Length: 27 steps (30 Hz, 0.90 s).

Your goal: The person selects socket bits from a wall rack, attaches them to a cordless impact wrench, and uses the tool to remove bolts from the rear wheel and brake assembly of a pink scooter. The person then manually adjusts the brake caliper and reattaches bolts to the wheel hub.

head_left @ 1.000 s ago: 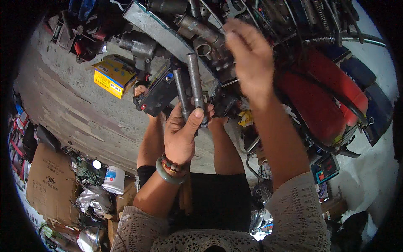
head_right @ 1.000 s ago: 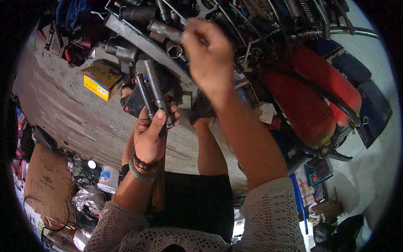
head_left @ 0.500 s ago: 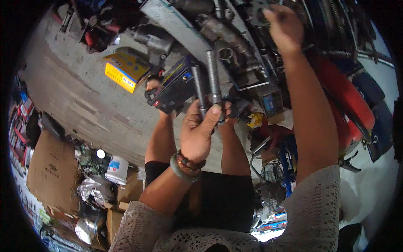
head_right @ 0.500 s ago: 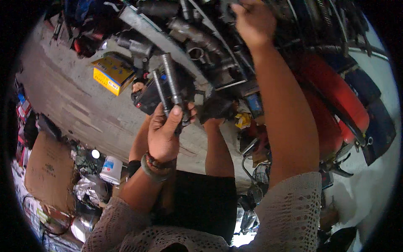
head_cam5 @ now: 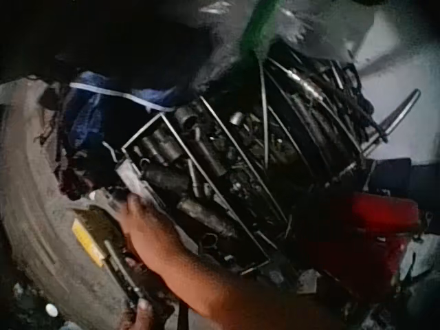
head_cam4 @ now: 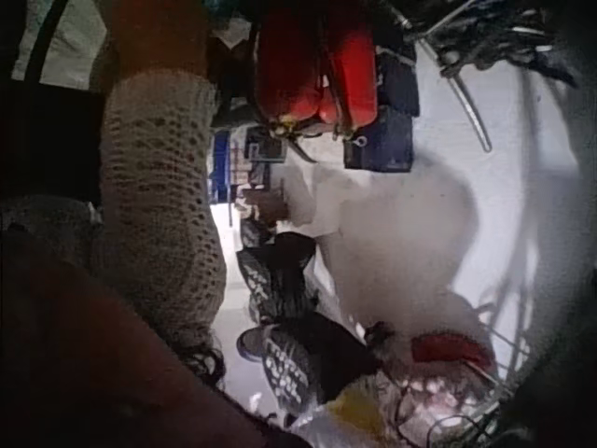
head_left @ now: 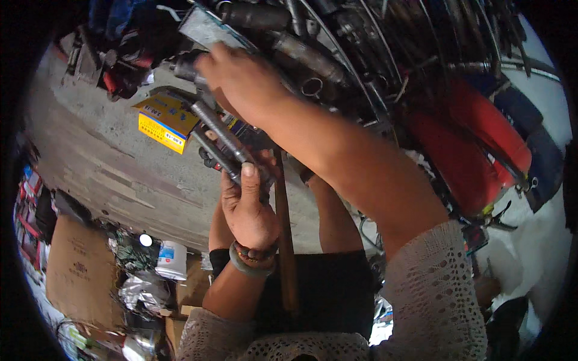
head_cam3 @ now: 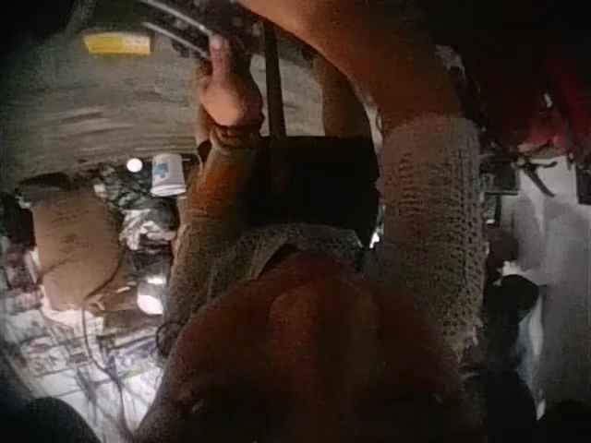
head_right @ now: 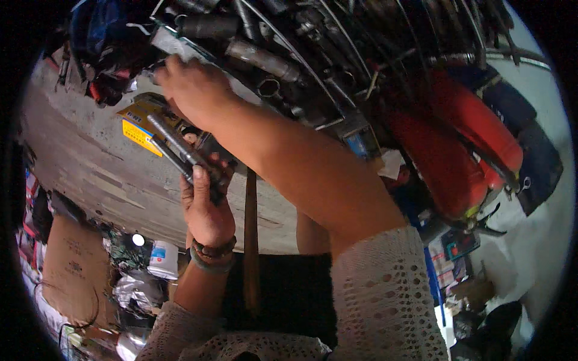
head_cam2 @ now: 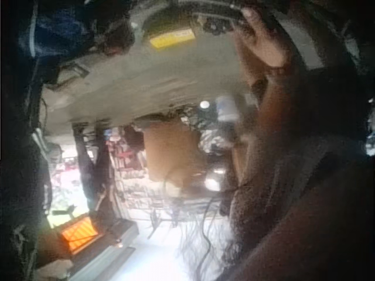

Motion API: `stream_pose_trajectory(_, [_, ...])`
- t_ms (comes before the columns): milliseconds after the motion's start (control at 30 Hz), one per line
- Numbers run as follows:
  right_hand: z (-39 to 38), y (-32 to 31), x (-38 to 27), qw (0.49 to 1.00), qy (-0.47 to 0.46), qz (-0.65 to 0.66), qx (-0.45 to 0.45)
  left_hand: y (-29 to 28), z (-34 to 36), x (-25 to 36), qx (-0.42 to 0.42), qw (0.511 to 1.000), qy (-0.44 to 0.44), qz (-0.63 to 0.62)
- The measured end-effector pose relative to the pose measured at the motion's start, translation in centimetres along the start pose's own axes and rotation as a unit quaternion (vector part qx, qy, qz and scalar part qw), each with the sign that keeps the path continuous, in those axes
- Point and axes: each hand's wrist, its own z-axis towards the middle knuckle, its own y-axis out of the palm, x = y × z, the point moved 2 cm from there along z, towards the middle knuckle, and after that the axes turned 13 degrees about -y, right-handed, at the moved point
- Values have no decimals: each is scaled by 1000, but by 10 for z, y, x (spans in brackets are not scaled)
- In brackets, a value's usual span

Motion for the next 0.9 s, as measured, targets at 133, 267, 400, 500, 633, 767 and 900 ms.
stream_pose_trajectory(133, [25, 4, 2, 968, -89, -176, -153, -3, -4, 2, -16, 1000, -7, 10])
stream_pose_trajectory(267, [13, 2, -2, 821, -203, -406, -346, -5, -2, 2, -29, 999, -29, 20])
stream_pose_trajectory(400, [1, -6, -5, 826, -192, -418, -325, -5, -4, 4, -30, 999, -31, 23])
stream_pose_trajectory(500, [-25, -6, -4, 857, -182, -421, -237, -2, -3, 4, -35, 998, -44, 28])
stream_pose_trajectory(633, [-62, -14, 9, 969, -154, -191, -12, 3, -1, 1, -46, 998, -36, 38])
stream_pose_trajectory(767, [-92, -80, 34, 984, -62, -52, 157, 6, -2, -6, -47, 995, -64, 61])
stream_pose_trajectory(900, [-120, -123, 102, 966, 51, -170, 189, 18, -3, -14, -133, 984, -71, 99])
